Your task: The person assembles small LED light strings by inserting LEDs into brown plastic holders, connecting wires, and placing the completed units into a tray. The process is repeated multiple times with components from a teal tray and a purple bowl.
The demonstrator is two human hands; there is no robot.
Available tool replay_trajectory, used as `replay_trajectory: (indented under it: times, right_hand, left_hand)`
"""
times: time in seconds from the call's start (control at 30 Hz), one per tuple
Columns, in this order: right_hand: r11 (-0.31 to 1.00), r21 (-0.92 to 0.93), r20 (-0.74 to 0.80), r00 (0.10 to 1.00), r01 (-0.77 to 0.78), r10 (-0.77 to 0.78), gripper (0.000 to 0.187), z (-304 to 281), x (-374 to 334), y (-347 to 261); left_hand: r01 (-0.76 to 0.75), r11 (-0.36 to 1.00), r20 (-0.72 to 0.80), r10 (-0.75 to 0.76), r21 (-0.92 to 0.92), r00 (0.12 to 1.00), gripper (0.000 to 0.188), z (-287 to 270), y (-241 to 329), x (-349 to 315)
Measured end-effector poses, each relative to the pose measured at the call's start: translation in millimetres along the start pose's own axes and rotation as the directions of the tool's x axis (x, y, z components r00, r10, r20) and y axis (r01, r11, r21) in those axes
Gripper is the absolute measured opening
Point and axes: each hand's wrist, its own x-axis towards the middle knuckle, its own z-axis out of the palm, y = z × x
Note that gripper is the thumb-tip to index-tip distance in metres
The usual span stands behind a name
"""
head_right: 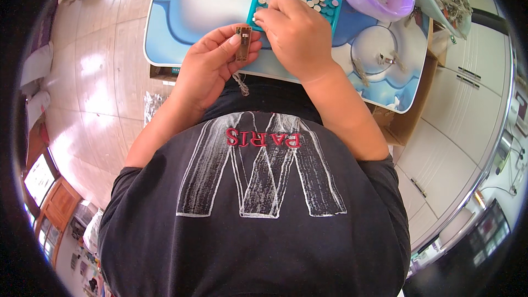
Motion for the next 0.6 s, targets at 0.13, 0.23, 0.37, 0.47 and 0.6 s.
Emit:
replay_trajectory:
  times: [0.13,0.23,0.37,0.47,0.6]
  right_hand:
    - [0.981,0.175,-0.027,0.995,-0.086,0.092,0.011,-6,-2,-7]
    - [0.967,0.226,-0.025,0.992,-0.113,0.122,0.009,-8,-3,-16]
    - [0.975,0.21,0.02,0.997,-0.076,0.073,0.009,-5,-5,-17]
    - [0.98,0.192,0.008,0.999,-0.049,0.048,0.01,-7,-5,-15]
    - [0.992,0.088,-0.052,0.994,-0.09,0.095,0.012,-1,3,-2]
  left_hand:
    - [-0.009,1.0,0.009,0.009,-0.02,1.0,0.022,-1,-1,1]
    - [-0.008,1.0,0.034,0.008,-0.01,0.999,0.026,-4,-3,3]
    - [-0.019,1.0,0.034,0.019,-0.013,0.999,0.025,-3,-3,2]
    - [-0.025,0.999,0.052,0.026,-0.028,0.998,0.024,-4,-4,3]
    - [-0.015,1.0,0.015,0.015,-0.012,1.0,0.021,1,-1,2]
